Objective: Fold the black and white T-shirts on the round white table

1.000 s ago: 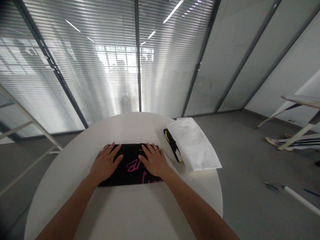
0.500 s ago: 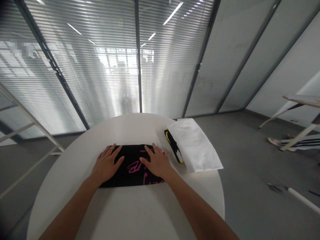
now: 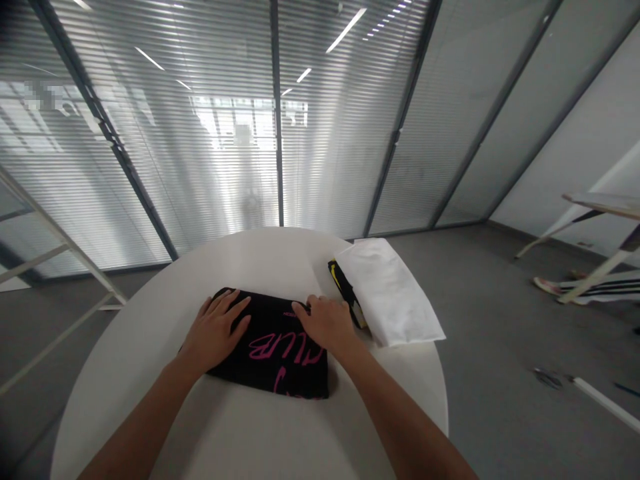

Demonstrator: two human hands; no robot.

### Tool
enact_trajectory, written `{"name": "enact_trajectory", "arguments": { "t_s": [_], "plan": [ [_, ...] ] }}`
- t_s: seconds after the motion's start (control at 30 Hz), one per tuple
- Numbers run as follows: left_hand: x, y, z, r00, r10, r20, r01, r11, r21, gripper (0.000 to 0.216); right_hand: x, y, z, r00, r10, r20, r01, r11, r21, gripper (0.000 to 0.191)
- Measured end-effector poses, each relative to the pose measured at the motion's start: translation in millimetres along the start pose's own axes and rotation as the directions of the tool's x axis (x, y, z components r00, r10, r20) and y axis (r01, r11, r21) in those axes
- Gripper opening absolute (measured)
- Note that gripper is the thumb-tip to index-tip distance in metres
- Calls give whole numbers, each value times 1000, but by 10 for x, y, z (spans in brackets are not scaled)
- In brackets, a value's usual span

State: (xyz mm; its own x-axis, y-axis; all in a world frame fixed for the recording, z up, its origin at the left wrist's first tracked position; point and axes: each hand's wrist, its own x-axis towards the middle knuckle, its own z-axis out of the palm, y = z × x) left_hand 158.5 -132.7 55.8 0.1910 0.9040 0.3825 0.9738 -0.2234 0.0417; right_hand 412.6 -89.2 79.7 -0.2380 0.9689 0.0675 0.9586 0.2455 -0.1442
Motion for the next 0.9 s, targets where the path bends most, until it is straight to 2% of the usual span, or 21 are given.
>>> {"name": "enact_trajectory", "arguments": {
  "t_s": [0.07, 0.13, 0.2, 0.27, 0.37, 0.43, 0.5, 0.57, 0.7, 0.8, 0.9],
  "plan": [
    [-9, 11, 52, 999, 2, 32, -2, 1000, -10, 50, 33, 26, 35, 999, -6, -43, 7, 1000, 23, 58],
    [-13, 11, 101, 998, 0, 57, 1, 1000, -15, 52, 60, 29, 97, 994, -78, -78, 83, 995, 59, 51],
    [-12, 0, 124, 997, -6, 73, 8, 1000, -26, 53, 75, 15, 151, 985, -159, -60, 164, 981, 100, 49],
    [-9, -26, 117, 996, -11, 89, 15, 999, -49, 53, 82, 5, 164, 982, -188, -2, 186, 970, 156, 48],
    [-6, -118, 79, 993, -18, 113, 29, 994, -105, 51, 82, 26, 95, 978, -167, 128, 126, 951, 282, 49],
    [-6, -213, 58, 991, -56, 118, 72, 988, -133, 49, 70, 54, 17, 951, -193, 243, 85, 915, 394, 48],
    [-7, -312, 45, 986, -110, 128, 130, 979, -157, 50, 40, 72, -59, 908, -253, 333, 42, 847, 530, 46],
    [-8, -391, 31, 979, -138, 150, 166, 968, -190, 50, -7, 66, -125, 879, -297, 372, -33, 741, 671, 43],
    [-7, -476, -25, 979, -135, 152, 171, 951, -259, 51, -96, 14, -293, 883, -320, 344, -150, 501, 852, 41],
    [-12, -542, -26, 974, -192, 117, 216, 943, -253, 53, -112, 3, -539, 890, -323, 322, -173, 415, 893, 41],
    [-39, -608, 82, 950, -277, 142, 300, 938, -175, 54, -74, 45, -908, 927, -257, 273, -180, 332, 926, 40]
  ]
}}
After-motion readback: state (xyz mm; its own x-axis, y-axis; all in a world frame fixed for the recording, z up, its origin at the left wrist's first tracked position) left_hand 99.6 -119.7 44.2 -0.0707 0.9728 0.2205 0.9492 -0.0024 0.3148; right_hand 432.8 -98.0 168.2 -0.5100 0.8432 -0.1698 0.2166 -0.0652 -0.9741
